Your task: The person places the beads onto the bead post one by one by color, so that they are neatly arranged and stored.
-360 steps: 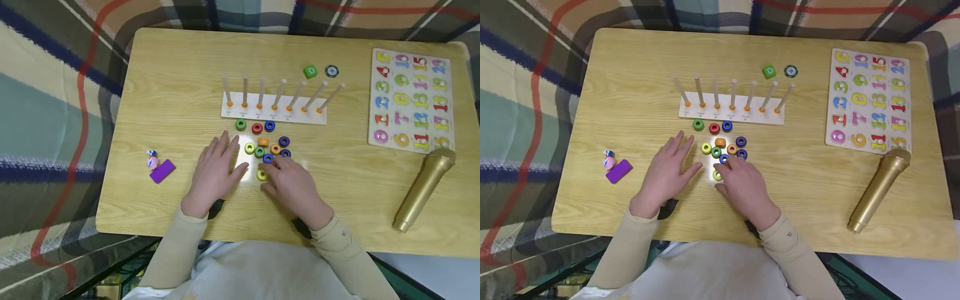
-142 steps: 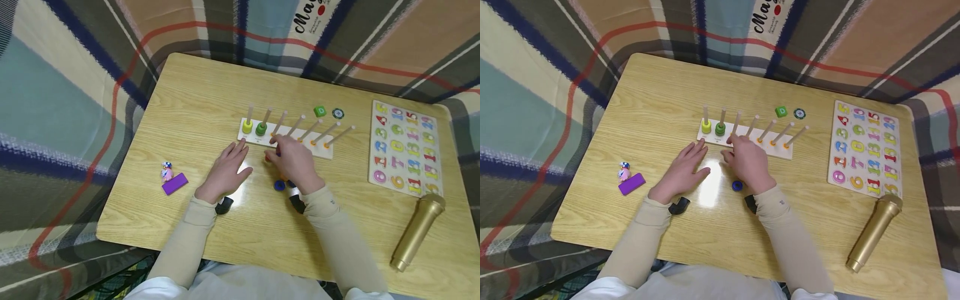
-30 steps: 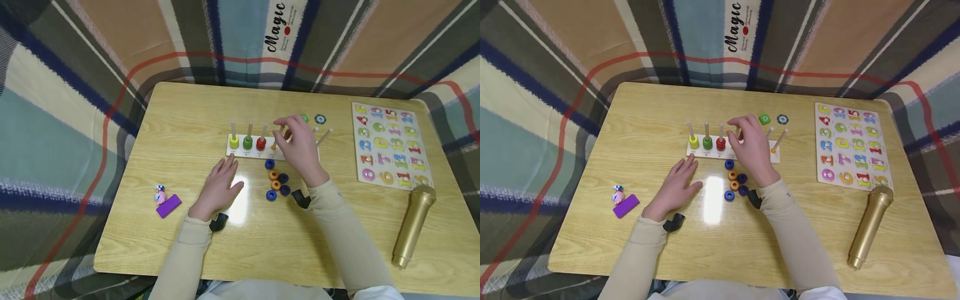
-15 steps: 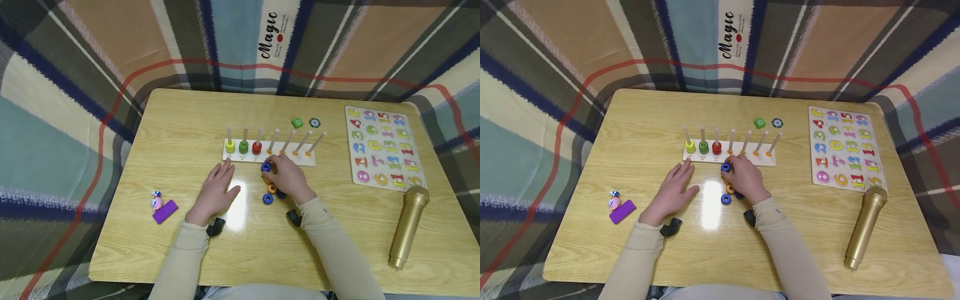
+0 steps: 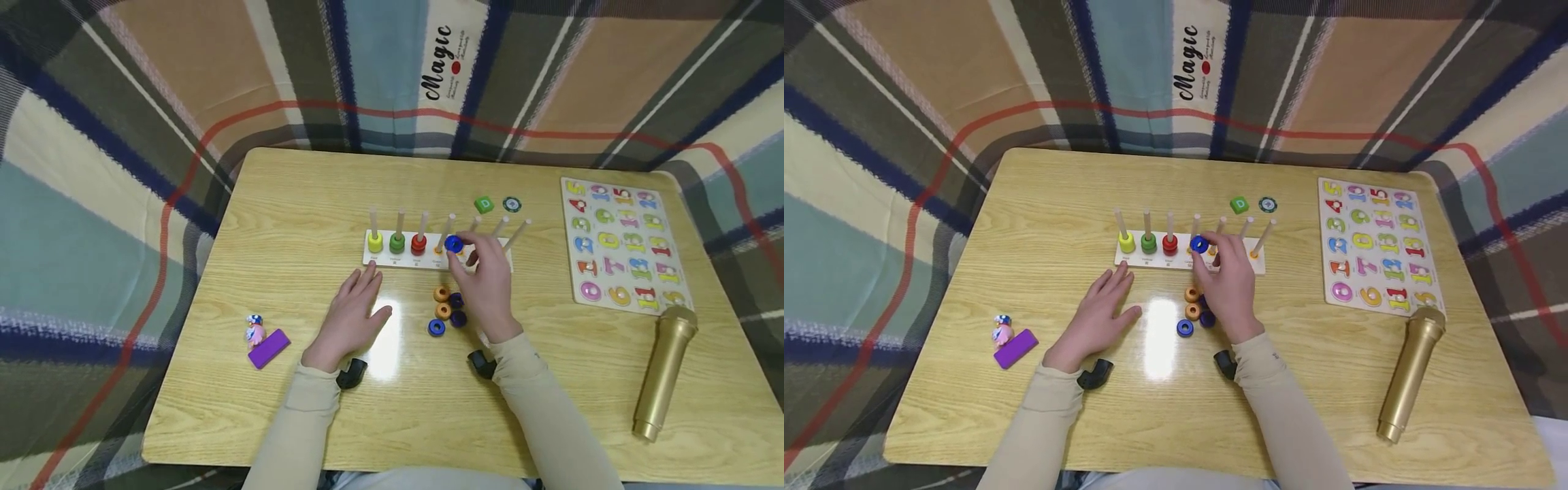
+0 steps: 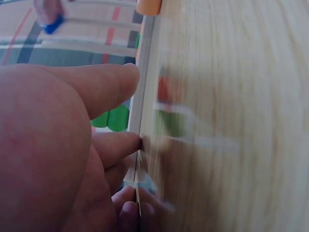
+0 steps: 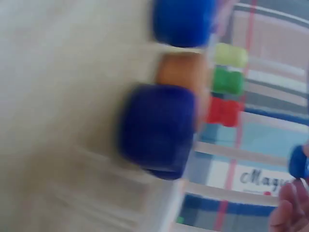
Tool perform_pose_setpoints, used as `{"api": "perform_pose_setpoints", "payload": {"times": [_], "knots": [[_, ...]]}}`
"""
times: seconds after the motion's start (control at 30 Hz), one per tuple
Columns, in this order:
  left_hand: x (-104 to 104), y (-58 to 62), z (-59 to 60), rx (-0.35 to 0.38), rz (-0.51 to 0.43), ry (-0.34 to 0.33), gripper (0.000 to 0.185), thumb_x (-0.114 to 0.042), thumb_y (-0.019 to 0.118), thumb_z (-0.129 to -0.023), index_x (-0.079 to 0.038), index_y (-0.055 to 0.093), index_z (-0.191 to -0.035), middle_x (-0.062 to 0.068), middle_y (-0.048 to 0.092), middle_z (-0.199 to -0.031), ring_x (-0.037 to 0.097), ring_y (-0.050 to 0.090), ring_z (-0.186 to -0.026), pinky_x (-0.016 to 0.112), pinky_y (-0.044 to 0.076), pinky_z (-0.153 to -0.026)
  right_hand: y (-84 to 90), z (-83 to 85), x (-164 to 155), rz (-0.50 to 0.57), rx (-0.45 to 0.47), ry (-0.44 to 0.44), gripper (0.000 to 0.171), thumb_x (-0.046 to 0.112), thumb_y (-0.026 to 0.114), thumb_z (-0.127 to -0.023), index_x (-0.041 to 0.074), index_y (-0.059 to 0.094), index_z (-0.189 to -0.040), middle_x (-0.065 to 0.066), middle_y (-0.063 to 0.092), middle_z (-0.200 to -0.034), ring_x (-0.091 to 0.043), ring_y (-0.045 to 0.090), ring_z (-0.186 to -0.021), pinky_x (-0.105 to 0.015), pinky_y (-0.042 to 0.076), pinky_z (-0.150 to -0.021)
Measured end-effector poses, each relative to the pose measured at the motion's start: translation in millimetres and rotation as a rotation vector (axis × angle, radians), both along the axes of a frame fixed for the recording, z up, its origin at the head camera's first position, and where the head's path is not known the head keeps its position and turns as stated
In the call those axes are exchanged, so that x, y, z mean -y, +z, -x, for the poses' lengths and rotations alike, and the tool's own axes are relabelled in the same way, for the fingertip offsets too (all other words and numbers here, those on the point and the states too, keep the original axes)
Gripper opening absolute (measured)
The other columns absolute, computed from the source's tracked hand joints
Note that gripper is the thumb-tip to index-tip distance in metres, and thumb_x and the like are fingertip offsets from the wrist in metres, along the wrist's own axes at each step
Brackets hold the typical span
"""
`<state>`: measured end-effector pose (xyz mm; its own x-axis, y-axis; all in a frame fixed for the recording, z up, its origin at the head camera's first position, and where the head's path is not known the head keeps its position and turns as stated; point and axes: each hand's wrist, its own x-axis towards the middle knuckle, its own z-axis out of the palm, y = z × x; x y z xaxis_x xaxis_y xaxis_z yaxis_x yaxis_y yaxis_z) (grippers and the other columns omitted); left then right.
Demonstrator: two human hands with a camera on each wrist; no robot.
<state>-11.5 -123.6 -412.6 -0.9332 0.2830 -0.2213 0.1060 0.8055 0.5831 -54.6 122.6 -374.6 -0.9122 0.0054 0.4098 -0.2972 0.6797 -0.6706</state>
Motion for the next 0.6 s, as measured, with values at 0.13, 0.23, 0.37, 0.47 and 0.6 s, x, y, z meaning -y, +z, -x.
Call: {"api": "perform_pose_setpoints", "payload": {"times": [0.13, 0.23, 0.37, 0.47, 0.6], "knots": [[0.3, 0.5, -0.5, -0.002, -0.004, -0.001, 0.072, -0.044, 0.053, -0.103, -0.011, 0.027, -0.162, -0.003, 0.006, -0.173, 0.031, 0.004, -0.161, 0.056, 0.01, -0.13, 15.1, 5.9, -2.7, 0.059, -0.145, -0.04, 0.035, 0.013, 0.072, -0.094, 0.0, 0.063, -0.126, -0.018, 0.067, -0.115, -0.026, 0.059, -0.077, -0.019, 0.04, -0.063], [0.8, 0.1, -0.9, -0.003, -0.002, -0.005, 0.073, -0.044, 0.052, -0.103, -0.01, 0.027, -0.162, -0.001, 0.006, -0.173, 0.031, 0.004, -0.161, 0.055, 0.009, -0.13, 22.6, 14.1, -1.3, 0.064, -0.135, -0.052, 0.034, 0.014, 0.072, -0.095, -0.001, 0.063, -0.124, -0.018, 0.066, -0.115, -0.025, 0.06, -0.078, -0.022, 0.04, -0.063], [0.5, 0.1, -1.8, -0.001, 0.0, -0.011, 0.073, -0.045, 0.052, -0.103, -0.009, 0.026, -0.162, -0.001, 0.006, -0.173, 0.032, 0.004, -0.161, 0.055, 0.008, -0.13, 26.6, 22.9, 1.9, 0.041, -0.138, -0.038, 0.031, 0.014, 0.072, -0.095, 0.0, 0.066, -0.122, -0.017, 0.067, -0.114, -0.026, 0.06, -0.076, -0.026, 0.04, -0.065], [0.4, 1.2, -1.9, -0.003, -0.004, -0.01, 0.073, -0.044, 0.052, -0.103, -0.009, 0.027, -0.161, 0.0, 0.006, -0.173, 0.032, 0.005, -0.161, 0.055, 0.009, -0.13, 28.2, 26.1, 4.4, 0.024, -0.139, -0.027, 0.031, 0.015, 0.072, -0.095, 0.001, 0.067, -0.122, -0.017, 0.068, -0.114, -0.027, 0.058, -0.075, -0.03, 0.041, -0.067], [0.7, 2.4, -1.3, -0.004, -0.004, -0.011, 0.072, -0.045, 0.051, -0.103, -0.009, 0.027, -0.161, 0.0, 0.007, -0.173, 0.032, 0.004, -0.161, 0.055, 0.009, -0.13, 29.4, 27.2, 6.5, 0.013, -0.131, -0.028, 0.03, 0.015, 0.072, -0.095, 0.002, 0.068, -0.121, -0.017, 0.068, -0.114, -0.028, 0.057, -0.074, -0.032, 0.043, -0.067]]}}
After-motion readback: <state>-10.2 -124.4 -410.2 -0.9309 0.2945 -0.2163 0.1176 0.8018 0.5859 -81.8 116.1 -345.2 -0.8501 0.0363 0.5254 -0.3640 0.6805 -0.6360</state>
